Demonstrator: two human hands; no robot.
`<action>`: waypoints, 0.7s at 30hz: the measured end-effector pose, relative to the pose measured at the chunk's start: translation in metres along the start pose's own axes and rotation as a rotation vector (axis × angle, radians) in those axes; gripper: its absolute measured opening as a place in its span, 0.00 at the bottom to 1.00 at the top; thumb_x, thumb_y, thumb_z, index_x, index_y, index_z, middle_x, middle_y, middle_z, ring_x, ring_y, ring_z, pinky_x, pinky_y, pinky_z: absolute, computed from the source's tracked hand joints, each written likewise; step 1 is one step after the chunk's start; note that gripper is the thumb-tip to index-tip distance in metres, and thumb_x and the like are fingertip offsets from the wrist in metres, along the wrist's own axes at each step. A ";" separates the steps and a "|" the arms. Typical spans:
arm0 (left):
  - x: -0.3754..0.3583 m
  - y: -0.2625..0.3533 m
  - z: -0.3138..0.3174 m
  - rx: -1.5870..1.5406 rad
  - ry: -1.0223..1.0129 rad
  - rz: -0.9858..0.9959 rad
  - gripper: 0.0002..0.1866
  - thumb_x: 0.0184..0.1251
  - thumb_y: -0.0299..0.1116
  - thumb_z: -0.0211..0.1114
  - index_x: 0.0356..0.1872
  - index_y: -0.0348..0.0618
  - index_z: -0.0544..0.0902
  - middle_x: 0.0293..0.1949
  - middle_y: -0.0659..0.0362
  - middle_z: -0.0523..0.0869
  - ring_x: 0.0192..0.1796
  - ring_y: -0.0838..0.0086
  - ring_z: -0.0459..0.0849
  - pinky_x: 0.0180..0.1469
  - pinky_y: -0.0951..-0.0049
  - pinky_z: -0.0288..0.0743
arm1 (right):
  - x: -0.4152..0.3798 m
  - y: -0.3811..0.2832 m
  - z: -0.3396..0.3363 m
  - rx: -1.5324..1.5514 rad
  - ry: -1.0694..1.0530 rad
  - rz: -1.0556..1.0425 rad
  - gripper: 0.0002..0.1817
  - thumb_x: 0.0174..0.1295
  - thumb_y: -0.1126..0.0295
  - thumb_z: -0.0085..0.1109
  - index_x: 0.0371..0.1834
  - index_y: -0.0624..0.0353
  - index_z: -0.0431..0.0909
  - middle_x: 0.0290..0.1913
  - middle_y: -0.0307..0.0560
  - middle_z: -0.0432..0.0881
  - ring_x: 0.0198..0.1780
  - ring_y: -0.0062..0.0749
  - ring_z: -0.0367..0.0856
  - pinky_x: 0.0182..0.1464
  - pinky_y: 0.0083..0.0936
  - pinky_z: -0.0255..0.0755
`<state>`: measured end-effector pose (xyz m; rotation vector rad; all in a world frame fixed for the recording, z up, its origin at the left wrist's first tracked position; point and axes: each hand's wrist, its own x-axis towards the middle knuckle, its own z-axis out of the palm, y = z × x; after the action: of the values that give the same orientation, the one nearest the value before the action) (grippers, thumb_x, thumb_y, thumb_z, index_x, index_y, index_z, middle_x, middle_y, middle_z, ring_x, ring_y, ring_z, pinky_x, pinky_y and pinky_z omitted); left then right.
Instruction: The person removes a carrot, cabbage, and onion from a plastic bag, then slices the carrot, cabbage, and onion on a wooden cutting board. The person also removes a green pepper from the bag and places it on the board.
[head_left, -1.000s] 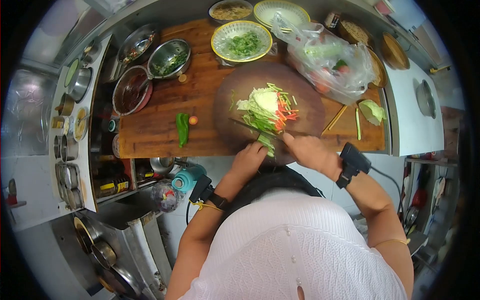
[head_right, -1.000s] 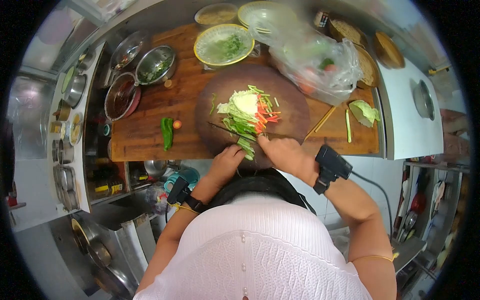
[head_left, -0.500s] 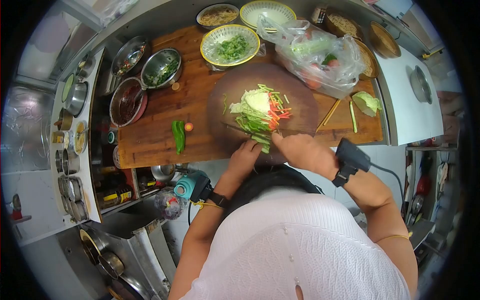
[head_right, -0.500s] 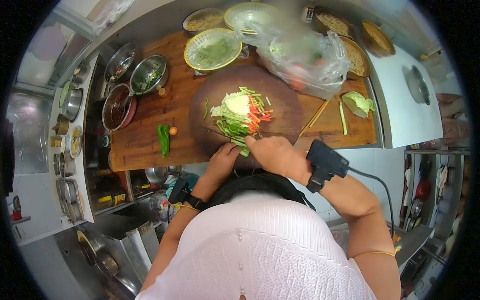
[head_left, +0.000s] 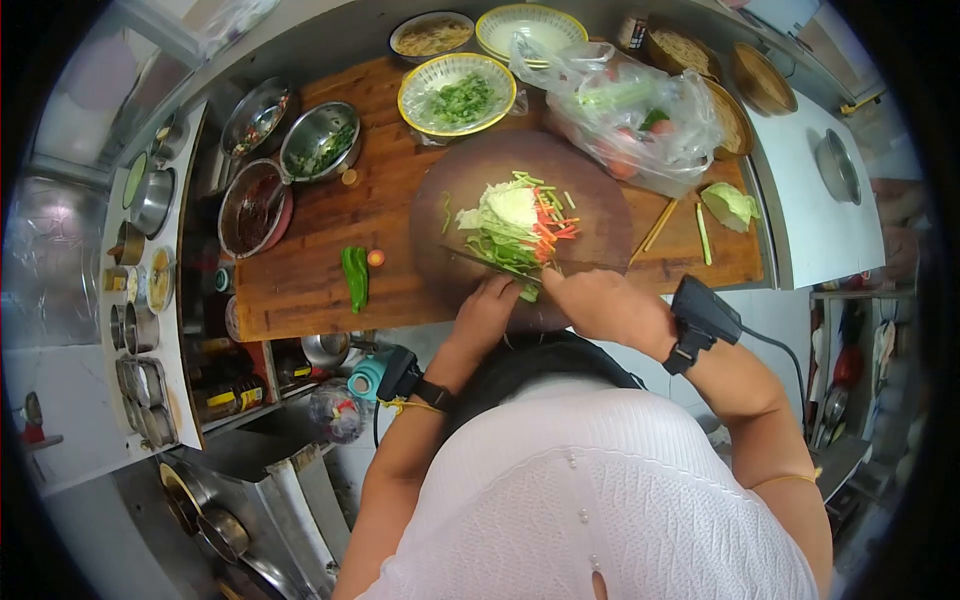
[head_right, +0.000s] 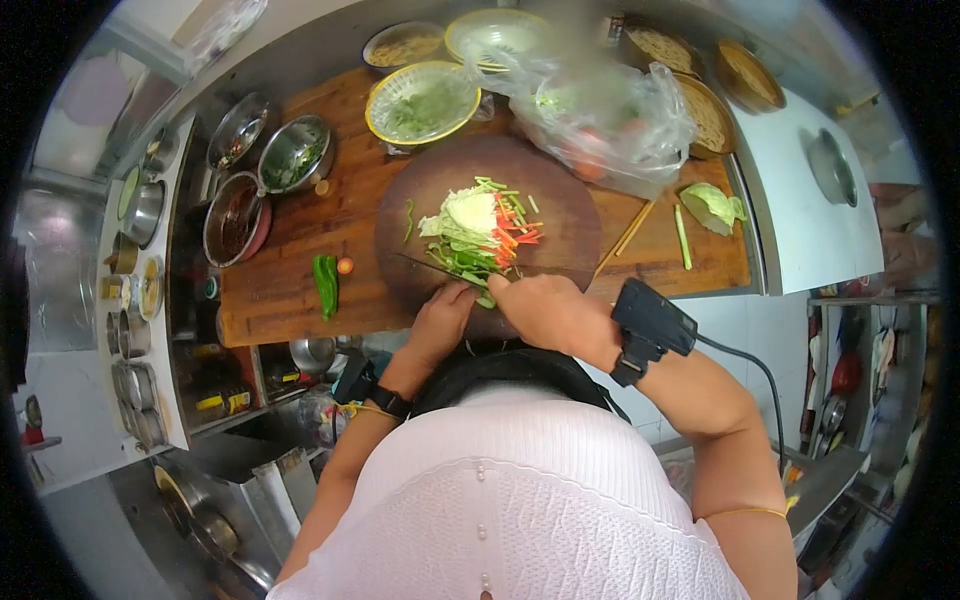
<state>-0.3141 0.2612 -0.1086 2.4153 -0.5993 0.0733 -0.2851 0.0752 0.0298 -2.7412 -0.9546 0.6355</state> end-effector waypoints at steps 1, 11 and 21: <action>0.000 0.000 -0.001 -0.010 -0.001 -0.009 0.11 0.59 0.26 0.54 0.42 0.40 0.79 0.44 0.52 0.79 0.46 0.56 0.78 0.48 0.62 0.75 | -0.002 0.001 0.004 0.021 -0.022 0.014 0.08 0.55 0.75 0.49 0.38 0.63 0.65 0.25 0.60 0.80 0.30 0.54 0.81 0.32 0.43 0.75; -0.010 -0.006 0.004 0.021 0.077 0.069 0.10 0.54 0.24 0.59 0.38 0.41 0.80 0.42 0.54 0.78 0.44 0.59 0.79 0.45 0.64 0.76 | 0.004 0.005 0.007 0.045 0.012 -0.030 0.12 0.52 0.77 0.53 0.39 0.62 0.64 0.27 0.60 0.80 0.30 0.55 0.81 0.31 0.44 0.75; -0.008 -0.011 0.012 0.073 0.175 0.056 0.11 0.50 0.24 0.60 0.37 0.41 0.81 0.38 0.57 0.78 0.41 0.62 0.78 0.42 0.67 0.76 | 0.007 0.007 0.019 0.089 0.030 0.012 0.11 0.54 0.75 0.51 0.40 0.62 0.65 0.27 0.62 0.80 0.31 0.53 0.82 0.33 0.44 0.75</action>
<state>-0.3173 0.2646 -0.1256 2.4298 -0.5919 0.3315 -0.2853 0.0747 0.0086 -2.6727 -0.8822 0.6213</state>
